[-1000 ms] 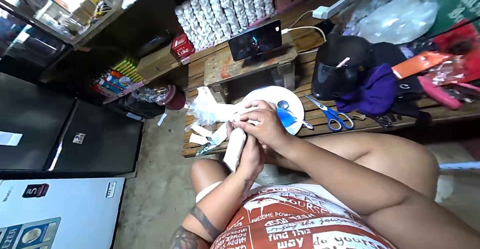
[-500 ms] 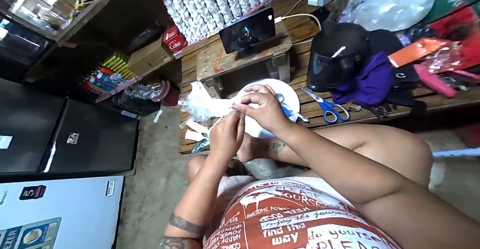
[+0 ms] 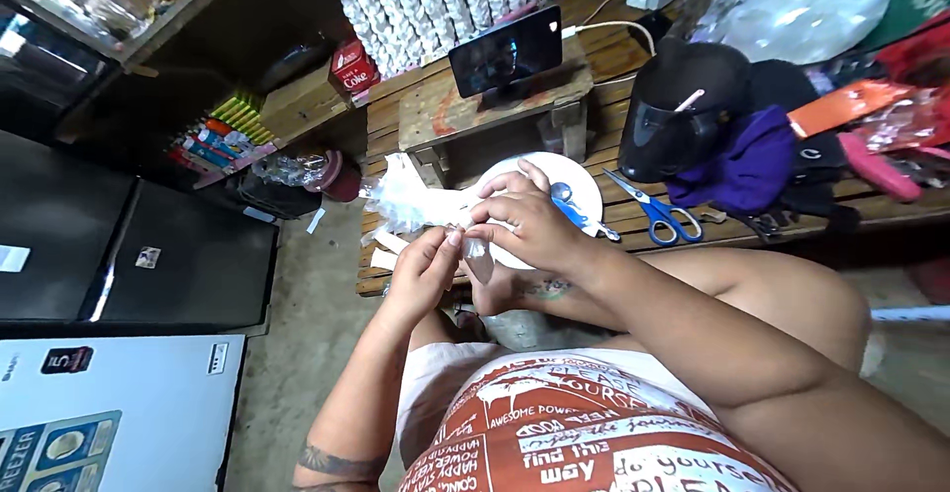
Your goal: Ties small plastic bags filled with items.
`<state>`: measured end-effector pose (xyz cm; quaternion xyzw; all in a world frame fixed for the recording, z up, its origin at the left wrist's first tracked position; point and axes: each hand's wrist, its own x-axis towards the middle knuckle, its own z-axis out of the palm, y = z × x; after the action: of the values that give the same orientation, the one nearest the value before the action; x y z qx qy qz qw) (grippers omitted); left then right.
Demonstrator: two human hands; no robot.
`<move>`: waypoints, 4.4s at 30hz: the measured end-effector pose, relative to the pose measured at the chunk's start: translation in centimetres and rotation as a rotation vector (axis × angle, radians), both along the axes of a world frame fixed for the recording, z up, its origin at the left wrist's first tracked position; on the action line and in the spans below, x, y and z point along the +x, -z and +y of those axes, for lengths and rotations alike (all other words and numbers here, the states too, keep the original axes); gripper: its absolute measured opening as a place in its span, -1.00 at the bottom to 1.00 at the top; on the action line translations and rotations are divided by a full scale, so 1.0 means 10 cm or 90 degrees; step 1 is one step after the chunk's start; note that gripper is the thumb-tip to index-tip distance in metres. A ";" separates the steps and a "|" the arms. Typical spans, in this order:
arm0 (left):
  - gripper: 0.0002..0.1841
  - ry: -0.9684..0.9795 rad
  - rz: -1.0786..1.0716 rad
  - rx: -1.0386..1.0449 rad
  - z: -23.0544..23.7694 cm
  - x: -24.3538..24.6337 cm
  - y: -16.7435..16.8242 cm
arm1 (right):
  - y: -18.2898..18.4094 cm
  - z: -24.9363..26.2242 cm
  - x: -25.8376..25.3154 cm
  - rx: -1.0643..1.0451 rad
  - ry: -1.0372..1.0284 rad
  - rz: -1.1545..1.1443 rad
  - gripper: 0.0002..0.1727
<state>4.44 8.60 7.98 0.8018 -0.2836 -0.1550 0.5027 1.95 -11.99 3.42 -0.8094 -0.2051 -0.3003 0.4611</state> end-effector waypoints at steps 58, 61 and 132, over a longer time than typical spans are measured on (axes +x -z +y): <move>-0.80 0.122 -0.131 -0.268 -0.06 -0.13 0.12 | -0.22 -0.15 -0.22 0.320 -0.479 0.268 -0.89; -0.83 0.175 -0.114 -0.278 -0.04 -0.13 0.12 | -0.20 -0.17 -0.22 0.296 -0.539 0.275 -0.88; -0.76 -0.030 -0.379 -0.228 -0.07 -0.26 0.21 | -0.17 -0.04 -0.25 0.358 -0.238 0.073 -0.93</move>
<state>1.84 7.86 5.92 0.7173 -0.4216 0.1493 0.5343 -0.50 -12.36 5.15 -0.6147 -0.2328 -0.2095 0.7239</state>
